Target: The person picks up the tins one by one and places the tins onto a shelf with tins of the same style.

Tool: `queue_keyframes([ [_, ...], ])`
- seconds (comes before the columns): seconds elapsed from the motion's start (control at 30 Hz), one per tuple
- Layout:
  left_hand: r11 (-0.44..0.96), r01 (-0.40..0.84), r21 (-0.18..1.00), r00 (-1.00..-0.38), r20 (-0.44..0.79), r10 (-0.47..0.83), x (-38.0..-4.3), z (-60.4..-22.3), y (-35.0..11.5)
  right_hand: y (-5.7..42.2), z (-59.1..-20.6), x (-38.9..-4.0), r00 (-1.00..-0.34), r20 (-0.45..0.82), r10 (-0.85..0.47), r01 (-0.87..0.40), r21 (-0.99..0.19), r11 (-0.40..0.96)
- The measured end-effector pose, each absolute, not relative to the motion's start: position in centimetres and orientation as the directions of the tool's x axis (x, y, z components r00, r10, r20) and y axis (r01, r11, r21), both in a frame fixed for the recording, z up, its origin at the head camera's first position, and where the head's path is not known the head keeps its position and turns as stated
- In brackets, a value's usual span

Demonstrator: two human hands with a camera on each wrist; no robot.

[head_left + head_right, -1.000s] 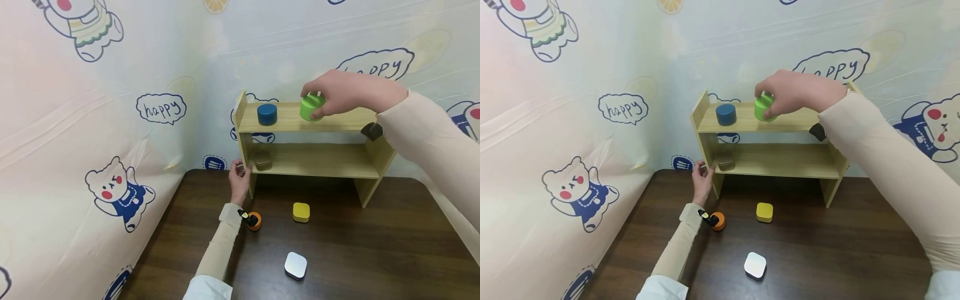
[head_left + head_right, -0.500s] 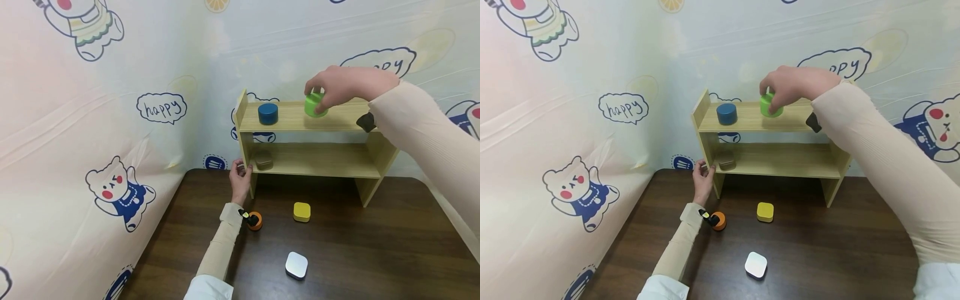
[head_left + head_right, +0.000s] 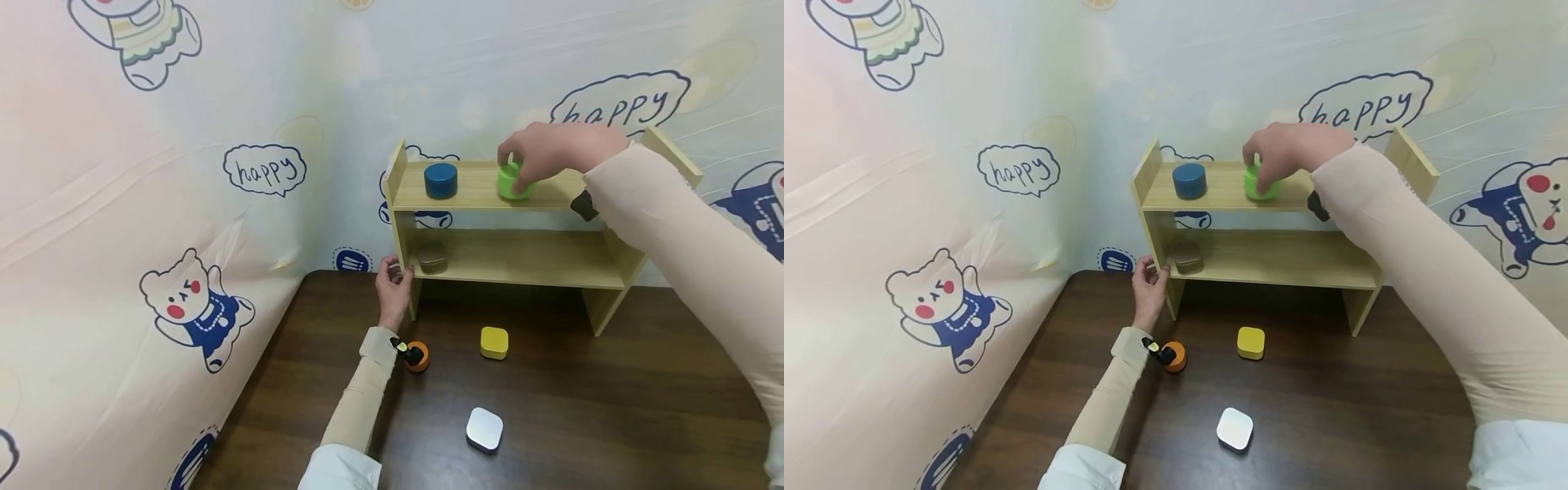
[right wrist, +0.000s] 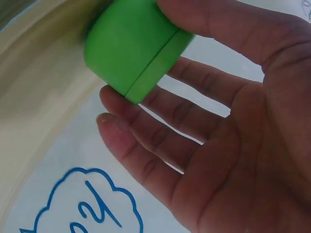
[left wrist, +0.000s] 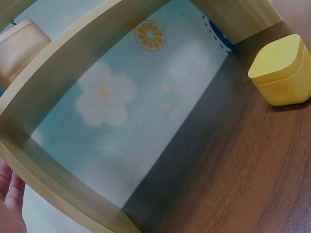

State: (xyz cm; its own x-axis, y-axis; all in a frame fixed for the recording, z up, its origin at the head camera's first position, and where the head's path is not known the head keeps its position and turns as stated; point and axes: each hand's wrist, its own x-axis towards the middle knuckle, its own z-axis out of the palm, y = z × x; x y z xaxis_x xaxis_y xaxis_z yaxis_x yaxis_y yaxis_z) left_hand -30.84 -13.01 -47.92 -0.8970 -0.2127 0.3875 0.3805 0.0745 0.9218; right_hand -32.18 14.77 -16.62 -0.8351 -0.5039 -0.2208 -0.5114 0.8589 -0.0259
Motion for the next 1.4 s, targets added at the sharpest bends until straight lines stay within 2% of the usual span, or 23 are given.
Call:
queue_keyframes([
  [0.2, 0.071, 0.362, 0.93, -0.906, 0.369, -0.207, -30.9, -47.9, -12.9, 14.5, -17.4, -32.5, -0.843, -0.223, -0.49, -0.502, -0.002, 0.865],
  [0.83, 0.085, 0.409, 0.908, -0.884, 0.418, -0.21, -31.1, -48.0, -13.1, 14.4, -17.3, -33.0, -0.84, -0.226, -0.494, -0.509, 0.009, 0.861],
  [1.4, 0.084, 0.386, 0.919, -0.894, 0.395, -0.212, -31.0, -47.9, -13.2, 15.7, -16.0, -31.9, -0.841, -0.238, -0.485, -0.498, -0.007, 0.867],
])
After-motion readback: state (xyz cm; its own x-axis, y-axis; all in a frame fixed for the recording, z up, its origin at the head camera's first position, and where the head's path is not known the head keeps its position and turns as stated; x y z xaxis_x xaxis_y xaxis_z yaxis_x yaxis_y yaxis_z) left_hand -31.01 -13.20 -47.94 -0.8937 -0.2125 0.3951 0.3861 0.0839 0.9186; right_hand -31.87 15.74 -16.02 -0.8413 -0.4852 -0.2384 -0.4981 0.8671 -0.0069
